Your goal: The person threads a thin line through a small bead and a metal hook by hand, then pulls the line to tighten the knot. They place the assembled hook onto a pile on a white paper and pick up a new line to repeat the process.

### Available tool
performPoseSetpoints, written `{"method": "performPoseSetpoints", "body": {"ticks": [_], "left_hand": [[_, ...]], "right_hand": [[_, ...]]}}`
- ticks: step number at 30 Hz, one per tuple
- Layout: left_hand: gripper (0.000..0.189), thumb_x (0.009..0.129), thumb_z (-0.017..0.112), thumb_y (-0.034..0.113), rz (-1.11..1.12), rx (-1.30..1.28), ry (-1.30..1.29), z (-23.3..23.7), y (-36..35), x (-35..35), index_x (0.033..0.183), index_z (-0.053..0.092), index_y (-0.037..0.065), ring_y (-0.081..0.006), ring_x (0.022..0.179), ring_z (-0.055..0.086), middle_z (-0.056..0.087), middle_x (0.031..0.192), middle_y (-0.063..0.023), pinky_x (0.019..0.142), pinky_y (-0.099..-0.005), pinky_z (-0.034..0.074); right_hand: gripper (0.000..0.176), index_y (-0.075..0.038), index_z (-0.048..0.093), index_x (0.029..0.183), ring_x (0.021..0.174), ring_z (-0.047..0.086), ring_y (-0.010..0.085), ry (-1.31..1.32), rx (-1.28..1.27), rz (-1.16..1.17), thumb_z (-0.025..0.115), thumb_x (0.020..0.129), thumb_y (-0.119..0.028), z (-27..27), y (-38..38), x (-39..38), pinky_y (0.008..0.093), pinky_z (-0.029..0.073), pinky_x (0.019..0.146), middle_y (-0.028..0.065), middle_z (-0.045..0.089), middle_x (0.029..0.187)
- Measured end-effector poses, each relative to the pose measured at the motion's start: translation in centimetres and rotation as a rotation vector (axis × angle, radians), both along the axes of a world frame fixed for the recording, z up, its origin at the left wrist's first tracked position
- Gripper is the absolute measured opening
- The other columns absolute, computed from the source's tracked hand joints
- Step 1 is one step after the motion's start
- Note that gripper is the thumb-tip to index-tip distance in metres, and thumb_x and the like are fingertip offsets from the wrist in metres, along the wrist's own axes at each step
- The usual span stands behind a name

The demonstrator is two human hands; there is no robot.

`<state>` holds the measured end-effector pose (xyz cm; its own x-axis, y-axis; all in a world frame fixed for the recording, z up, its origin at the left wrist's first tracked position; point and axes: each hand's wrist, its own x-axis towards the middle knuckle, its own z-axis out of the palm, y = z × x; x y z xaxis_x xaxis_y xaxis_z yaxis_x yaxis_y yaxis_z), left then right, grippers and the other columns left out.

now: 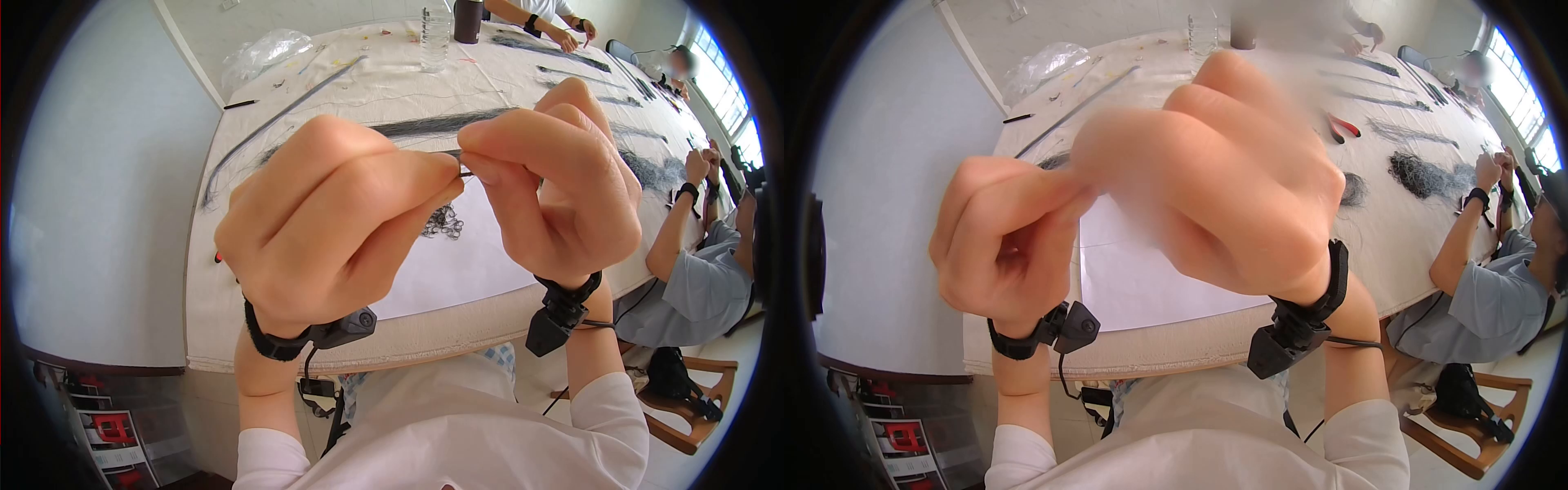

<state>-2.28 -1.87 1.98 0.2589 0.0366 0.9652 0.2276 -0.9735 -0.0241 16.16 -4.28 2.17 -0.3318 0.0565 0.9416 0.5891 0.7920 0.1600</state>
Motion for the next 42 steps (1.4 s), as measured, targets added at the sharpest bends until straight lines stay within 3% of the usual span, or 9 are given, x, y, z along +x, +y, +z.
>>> {"method": "performPoseSetpoints", "body": {"ticks": [7, 9, 10, 14, 18, 24, 31, 35, 42], "left_hand": [[0.022, 0.064, 0.067, -0.009, -0.067, -0.075, -0.001, 0.0, 0.5, -0.4, 0.082, 0.063, 0.004, -0.0091, 0.056, 0.039, 0.058, 0.077, -0.0045, 0.046, -0.0218, 0.026], [0.023, 0.063, 0.065, -0.009, -0.066, -0.077, -0.004, 0.0, 0.9, -0.5, 0.082, 0.063, 0.004, -0.0096, 0.057, 0.038, 0.057, 0.078, -0.0046, 0.047, -0.0222, 0.025], [0.023, 0.063, 0.064, -0.009, -0.073, -0.071, 0.002, 0.0, 1.0, -0.5, 0.081, 0.062, 0.004, -0.0102, 0.059, 0.04, 0.057, 0.077, -0.0042, 0.048, -0.0221, 0.026], [0.024, 0.061, 0.064, -0.009, -0.045, -0.066, 0.035, -0.1, 1.2, -0.6, 0.081, 0.063, 0.005, -0.0136, 0.063, 0.045, 0.056, 0.077, -0.0043, 0.051, -0.0232, 0.032], [0.025, 0.06, 0.065, -0.008, 0.003, -0.022, 0.07, 0.0, 1.4, -0.5, 0.08, 0.064, 0.005, -0.0169, 0.07, 0.048, 0.056, 0.081, -0.0057, 0.057, -0.026, 0.037], [0.024, 0.059, 0.067, -0.005, 0.058, -0.016, 0.079, -0.6, 1.4, -0.1, 0.08, 0.065, 0.006, -0.021, 0.082, 0.051, 0.055, 0.089, -0.007, 0.066, -0.0289, 0.041], [0.02, 0.061, 0.064, -0.005, 0.039, 0.023, 0.01, -0.2, 1.6, -0.8, 0.079, 0.063, 0.004, -0.0206, 0.08, 0.051, 0.055, 0.092, -0.0105, 0.067, -0.0294, 0.043], [0.017, 0.062, 0.063, -0.002, 0.033, 0.025, 0.009, 0.1, 1.7, -1.3, 0.079, 0.062, 0.004, -0.0198, 0.078, 0.05, 0.054, 0.093, -0.0112, 0.067, -0.0296, 0.043], [0.017, 0.062, 0.063, 0.0, 0.057, 0.014, 0.022, 0.5, 1.7, -1.9, 0.079, 0.062, 0.004, -0.019, 0.078, 0.05, 0.054, 0.093, -0.0112, 0.068, -0.0298, 0.043]], "right_hand": [[0.024, 0.0, 0.066, 0.089, 0.083, 0.051, 0.0209, -0.003, -0.168, 0.134, 0.068, 0.08, -0.022, 1.1, -0.6, 1.3, 0.0324, 0.041, 0.068, 0.0145, 0.057, 0.102], [0.031, 0.0, 0.066, 0.088, 0.097, 0.05, 0.0236, 0.227, -0.468, 0.211, 0.064, 0.081, -0.029, 0.8, -1.0, 1.5, 0.0362, 0.041, 0.081, 0.0166, 0.051, 0.113], [0.026, 0.002, 0.066, 0.086, 0.104, 0.049, 0.0252, 0.191, -0.57, 0.247, 0.065, 0.078, -0.023, 1.7, -1.1, 1.6, 0.0378, 0.037, 0.091, 0.0153, 0.052, 0.11], [0.017, 0.002, 0.067, 0.081, 0.108, 0.047, 0.0246, 0.205, -0.816, 0.308, 0.066, 0.072, -0.012, 1.1, -0.6, 0.7, 0.0382, 0.034, 0.095, 0.0156, 0.051, 0.111], [0.013, 0.001, 0.065, 0.078, 0.107, 0.048, 0.0244, 0.163, -0.819, 0.337, 0.066, 0.066, -0.004, 0.5, -0.1, 0.5, 0.0376, 0.034, 0.095, 0.0149, 0.051, 0.11], [0.016, -0.002, 0.061, 0.072, 0.102, 0.051, 0.0231, 0.117, -0.467, -0.004, 0.06, 0.058, 0.005, 0.5, -1.0, -0.9, 0.0334, 0.043, 0.083, 0.0134, 0.051, 0.108], [0.014, -0.001, 0.06, 0.078, 0.097, 0.054, 0.0215, 0.121, -0.06, -0.318, 0.057, 0.067, 0.007, 1.1, 0.5, 1.9, 0.0293, 0.044, 0.081, 0.0133, 0.056, 0.108], [0.008, -0.003, 0.063, 0.083, 0.093, 0.057, 0.0156, 0.253, 0.007, -0.532, 0.06, 0.075, -0.003, 1.7, 1.8, 6.9, 0.0282, 0.045, 0.081, 0.006, 0.063, 0.104], [0.01, -0.008, 0.065, 0.084, 0.087, 0.059, 0.0181, 0.486, 0.053, -0.785, 0.067, 0.078, -0.016, 0.3, 5.2, 18.3, 0.031, 0.045, 0.075, 0.0028, 0.064, 0.092]]}}
